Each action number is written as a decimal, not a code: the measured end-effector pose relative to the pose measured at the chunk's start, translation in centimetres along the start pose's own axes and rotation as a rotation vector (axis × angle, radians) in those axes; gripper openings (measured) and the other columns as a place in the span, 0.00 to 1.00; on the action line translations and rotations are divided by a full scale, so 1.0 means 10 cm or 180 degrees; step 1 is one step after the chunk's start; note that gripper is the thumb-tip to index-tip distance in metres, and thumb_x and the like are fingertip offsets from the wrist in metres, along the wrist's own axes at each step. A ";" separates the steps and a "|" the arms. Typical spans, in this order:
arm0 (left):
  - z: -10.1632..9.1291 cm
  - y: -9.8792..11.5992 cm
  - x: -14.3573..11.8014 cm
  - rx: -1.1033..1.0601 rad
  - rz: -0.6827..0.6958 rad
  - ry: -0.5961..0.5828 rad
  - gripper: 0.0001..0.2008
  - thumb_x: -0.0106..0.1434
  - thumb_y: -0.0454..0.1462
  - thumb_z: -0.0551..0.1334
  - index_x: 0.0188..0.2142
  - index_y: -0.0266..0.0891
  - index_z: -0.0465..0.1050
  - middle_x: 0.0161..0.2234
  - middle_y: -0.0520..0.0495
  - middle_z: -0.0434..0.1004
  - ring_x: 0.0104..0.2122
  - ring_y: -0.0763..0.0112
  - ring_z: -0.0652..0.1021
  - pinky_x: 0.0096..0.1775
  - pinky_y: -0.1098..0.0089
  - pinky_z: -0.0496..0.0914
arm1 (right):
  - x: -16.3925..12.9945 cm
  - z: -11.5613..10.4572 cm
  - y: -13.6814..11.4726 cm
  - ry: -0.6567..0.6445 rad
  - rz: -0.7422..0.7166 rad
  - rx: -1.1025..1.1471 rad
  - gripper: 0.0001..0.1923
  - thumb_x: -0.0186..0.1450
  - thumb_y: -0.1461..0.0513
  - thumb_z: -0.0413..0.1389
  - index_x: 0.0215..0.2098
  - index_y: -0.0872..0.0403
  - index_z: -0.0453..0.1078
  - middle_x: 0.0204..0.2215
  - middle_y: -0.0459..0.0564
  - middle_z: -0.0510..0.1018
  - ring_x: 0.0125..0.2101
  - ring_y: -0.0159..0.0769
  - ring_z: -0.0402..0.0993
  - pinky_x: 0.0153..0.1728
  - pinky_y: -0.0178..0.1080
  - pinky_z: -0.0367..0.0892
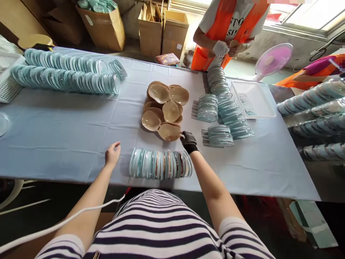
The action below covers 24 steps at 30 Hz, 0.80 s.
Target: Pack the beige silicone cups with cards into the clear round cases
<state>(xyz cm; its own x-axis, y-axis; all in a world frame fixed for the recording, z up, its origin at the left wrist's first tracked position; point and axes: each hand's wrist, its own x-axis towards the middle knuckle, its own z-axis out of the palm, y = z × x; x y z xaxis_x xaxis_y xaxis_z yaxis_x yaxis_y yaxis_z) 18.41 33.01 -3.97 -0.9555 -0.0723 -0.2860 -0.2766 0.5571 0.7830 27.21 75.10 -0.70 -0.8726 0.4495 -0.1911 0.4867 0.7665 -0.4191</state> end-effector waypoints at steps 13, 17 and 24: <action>1.84 1.10 0.65 -0.1624 -0.2064 -0.2284 0.13 0.70 0.43 0.61 0.46 0.34 0.73 0.42 0.45 0.77 0.38 0.69 0.79 0.40 0.64 0.76 | 0.90 0.44 -1.03 -0.0843 -0.0761 -0.1012 0.16 0.70 0.55 0.56 0.50 0.57 0.72 0.50 0.54 0.76 0.51 0.41 0.72 0.55 0.50 0.67; 1.93 1.11 0.61 -0.2086 -0.2566 -0.2107 0.14 0.70 0.43 0.60 0.48 0.34 0.72 0.43 0.44 0.76 0.38 0.69 0.78 0.40 0.64 0.76 | 0.81 0.47 -0.97 -0.0824 -0.0836 -0.0974 0.16 0.70 0.63 0.52 0.54 0.60 0.71 0.54 0.59 0.74 0.56 0.46 0.68 0.58 0.46 0.61; 1.93 1.22 0.52 -0.2742 -0.2882 -0.1786 0.15 0.70 0.44 0.60 0.49 0.35 0.71 0.43 0.44 0.75 0.39 0.68 0.77 0.40 0.63 0.75 | 0.74 0.44 -0.77 -0.0841 -0.0644 -0.1071 0.18 0.68 0.64 0.49 0.52 0.62 0.73 0.53 0.64 0.75 0.54 0.48 0.69 0.56 0.45 0.61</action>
<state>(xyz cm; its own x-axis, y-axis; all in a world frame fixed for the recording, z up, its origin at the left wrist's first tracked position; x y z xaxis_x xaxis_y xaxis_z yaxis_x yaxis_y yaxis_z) 12.08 55.39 -6.53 -0.2956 0.3239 -0.8987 -0.9492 -0.2062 0.2378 16.86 70.51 -2.75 -0.9108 0.1770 -0.3729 0.2542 0.9523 -0.1687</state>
